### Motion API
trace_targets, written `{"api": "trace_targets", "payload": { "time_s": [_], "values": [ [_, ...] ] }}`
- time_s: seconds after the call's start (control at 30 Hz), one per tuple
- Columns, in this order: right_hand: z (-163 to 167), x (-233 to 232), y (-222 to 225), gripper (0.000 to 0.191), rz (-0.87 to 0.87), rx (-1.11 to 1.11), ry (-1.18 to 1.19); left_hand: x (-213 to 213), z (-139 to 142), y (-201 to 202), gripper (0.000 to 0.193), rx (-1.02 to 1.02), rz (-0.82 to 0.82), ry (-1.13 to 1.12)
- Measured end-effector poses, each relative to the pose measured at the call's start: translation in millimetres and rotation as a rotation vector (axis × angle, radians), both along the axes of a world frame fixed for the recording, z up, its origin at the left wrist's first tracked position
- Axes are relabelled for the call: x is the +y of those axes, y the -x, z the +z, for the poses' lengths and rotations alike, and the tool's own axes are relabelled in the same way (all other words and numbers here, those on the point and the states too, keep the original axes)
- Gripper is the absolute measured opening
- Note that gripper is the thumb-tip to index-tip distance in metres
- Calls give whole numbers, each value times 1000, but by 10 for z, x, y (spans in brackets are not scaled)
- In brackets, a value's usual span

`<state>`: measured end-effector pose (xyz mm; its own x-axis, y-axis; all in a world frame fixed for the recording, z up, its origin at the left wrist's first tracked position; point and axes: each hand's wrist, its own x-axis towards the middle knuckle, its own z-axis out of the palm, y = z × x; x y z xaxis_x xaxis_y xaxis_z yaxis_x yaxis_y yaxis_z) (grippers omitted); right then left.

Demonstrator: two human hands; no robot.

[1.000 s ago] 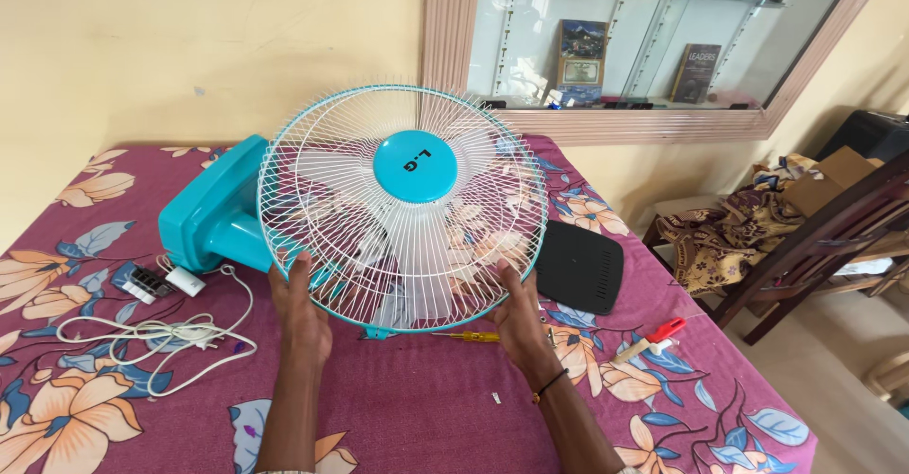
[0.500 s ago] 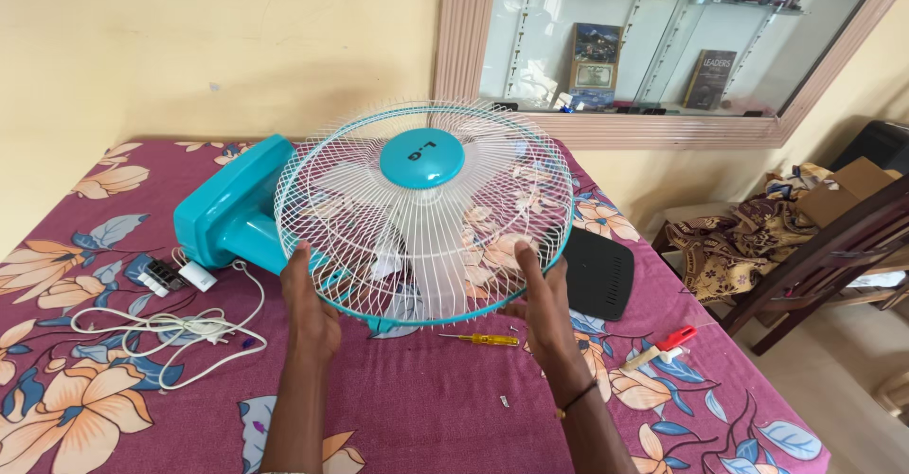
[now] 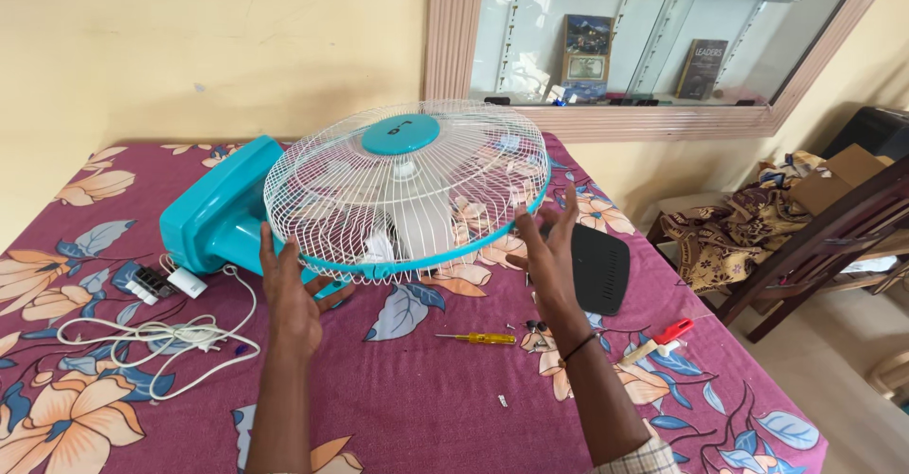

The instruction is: The person uses a screwdriver to loosen a screw on the base of a teal and white electric fan, then repositions the fan head and continues to adjust the screw at the neck joint.

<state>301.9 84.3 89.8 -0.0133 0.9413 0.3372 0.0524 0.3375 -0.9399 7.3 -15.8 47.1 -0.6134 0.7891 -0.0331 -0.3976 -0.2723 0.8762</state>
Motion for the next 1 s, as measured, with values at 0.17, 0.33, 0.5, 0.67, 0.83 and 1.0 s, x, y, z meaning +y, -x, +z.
{"api": "trace_targets", "payload": {
  "time_s": [0.17, 0.33, 0.5, 0.67, 0.83, 1.0],
  "values": [
    [-208, 67, 174, 87, 0, 235, 154, 54, -112, 77, 81, 168, 13, -31],
    [-436, 76, 410, 79, 96, -67, 111, 129, -286, 126, 83, 283, 37, -77],
    [-395, 151, 661, 62, 330, -343, 94, 180, -412, 121, 77, 299, 106, -157],
    [-330, 380, 730, 37, 235, -1246, -799, 134, -388, 165, 64, 419, 226, -221],
    [-347, 521, 784, 30, 50, -1335, -1366, 92, -402, 167, 55, 450, 521, -211],
    [-265, 453, 776, 33, 84, -1300, -1358, 86, -502, 159, 61, 201, 669, -73]
  ]
}}
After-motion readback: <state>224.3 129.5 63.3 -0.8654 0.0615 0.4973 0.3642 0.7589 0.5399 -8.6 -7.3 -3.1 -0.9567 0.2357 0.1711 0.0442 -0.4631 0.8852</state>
